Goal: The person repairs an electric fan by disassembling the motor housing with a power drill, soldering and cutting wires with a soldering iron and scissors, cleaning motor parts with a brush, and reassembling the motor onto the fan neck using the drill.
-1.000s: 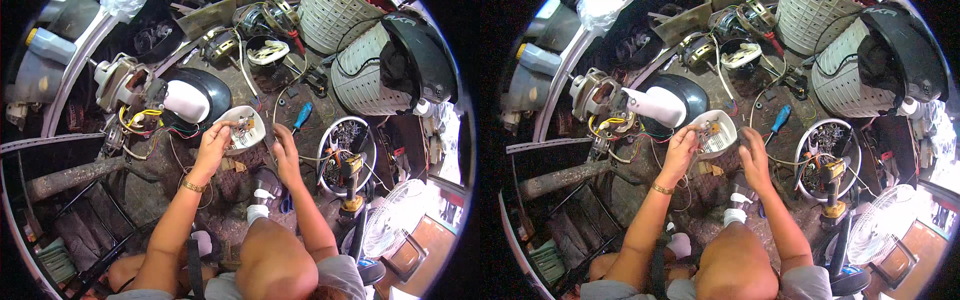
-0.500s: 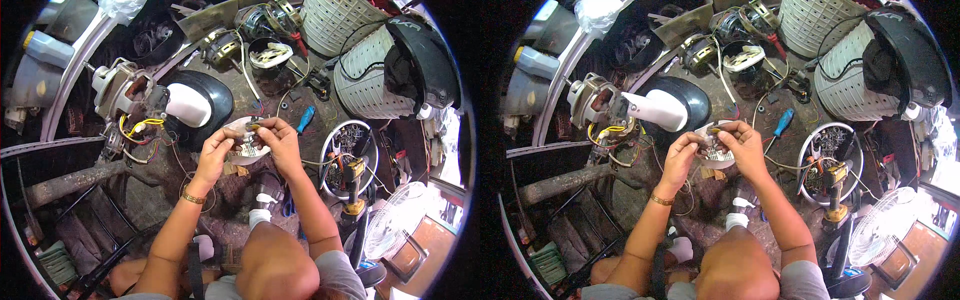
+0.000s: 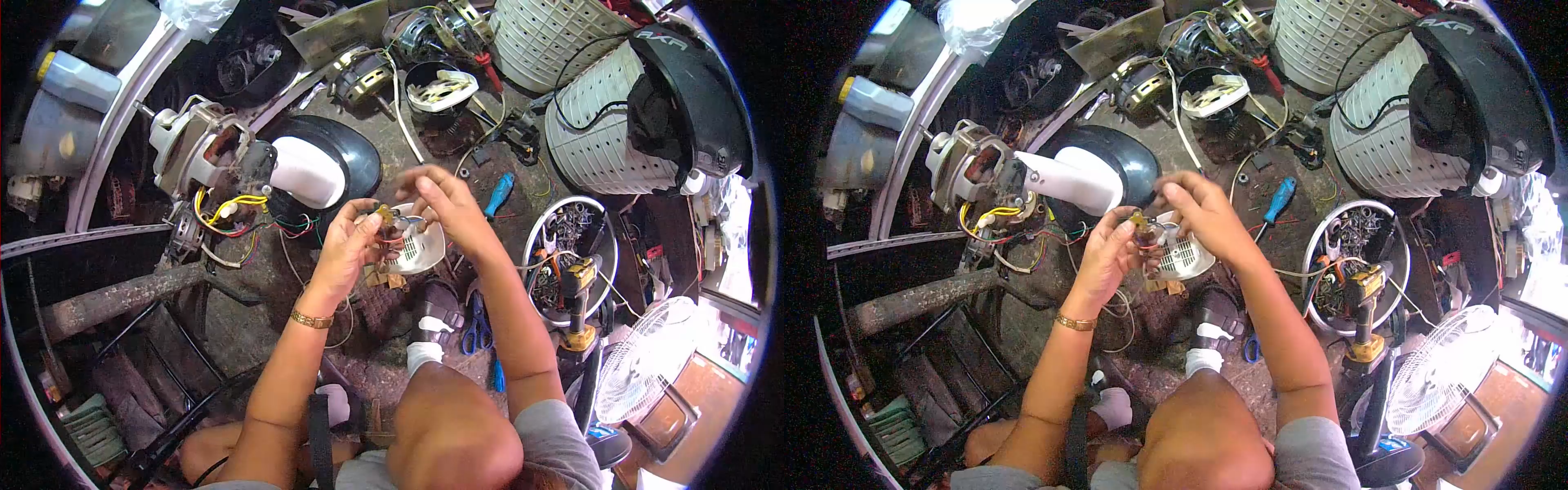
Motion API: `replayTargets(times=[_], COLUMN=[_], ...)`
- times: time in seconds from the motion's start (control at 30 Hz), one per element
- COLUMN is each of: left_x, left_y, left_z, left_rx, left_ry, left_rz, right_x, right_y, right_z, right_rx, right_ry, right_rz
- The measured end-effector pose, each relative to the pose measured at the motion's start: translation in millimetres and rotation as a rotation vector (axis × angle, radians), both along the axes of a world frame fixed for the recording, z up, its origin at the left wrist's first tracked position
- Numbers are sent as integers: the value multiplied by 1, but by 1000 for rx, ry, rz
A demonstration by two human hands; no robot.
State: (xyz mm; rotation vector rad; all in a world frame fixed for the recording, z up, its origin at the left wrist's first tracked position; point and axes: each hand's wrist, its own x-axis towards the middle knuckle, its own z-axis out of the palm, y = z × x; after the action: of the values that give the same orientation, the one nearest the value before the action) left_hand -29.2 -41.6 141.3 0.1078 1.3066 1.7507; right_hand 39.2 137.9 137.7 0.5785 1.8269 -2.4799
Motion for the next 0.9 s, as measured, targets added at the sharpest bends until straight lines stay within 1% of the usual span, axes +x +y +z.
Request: replayTargets(times=[0.03, 0.1, 0.17, 0.2, 0.27, 0.33, 0.4, 0.47, 0.5, 0.57, 0.6, 0.7, 0.73, 0.77, 0.83, 0.87, 0.9], left_x=[2, 6, 8, 8, 11, 11, 8, 10, 10, 12, 13, 13, 14, 15, 16, 17, 17], left_y=[1, 2, 2, 2, 4, 4, 4, 7, 8, 9, 9, 5, 6, 8, 13, 16, 19], left_z=[1, -1, -5, -4, 2, 4, 2, 4, 5, 1, -1, -9, -9, -9, -10, -11, -14], left_rx=[40, 55, 87, 109, 123, 135, 68, 46, 22, 3, -18, -28, -27, 1, 34, 21, 9], left_ry=[-75, -104, -152, -175, -139, -103, -36, -19, -2, -2, -3, -12, -13, 4, 22, 79, 136], left_rz=[32, 33, 82, 83, 94, 104, 55, 83, 111, 137, 162, 187, 186, 207, 230, 251, 271], right_x=[3, 13, 15, 15, 14, 14, 11, 8, 8, 6, 4, 6, 10, 11, 8, 7, 6], right_y=[-3, -12, -19, -20, -21, -17, -14, -11, -12, -16, -20, -24, -23, -27, -38, -42, -42], right_z=[-2, -4, -3, -3, -1, 0, -2, -9, -11, -14, -19, -24, -22, -20, -15, -28, -30], right_rx=[-2, 19, -4, 27, 97, 144, 192, 6, 8, -260, -412, -400, -334, -332, -194, -151, -145], right_ry=[0, 32, 44, 21, -28, -19, -12, -16, -15, -19, 40, 22, -10, -9, -41, -38, -33], right_rz=[0, 97, 70, 67, 64, 90, 113, 0, -1, -193, -264, -302, -227, -228, -212, -257, -258])
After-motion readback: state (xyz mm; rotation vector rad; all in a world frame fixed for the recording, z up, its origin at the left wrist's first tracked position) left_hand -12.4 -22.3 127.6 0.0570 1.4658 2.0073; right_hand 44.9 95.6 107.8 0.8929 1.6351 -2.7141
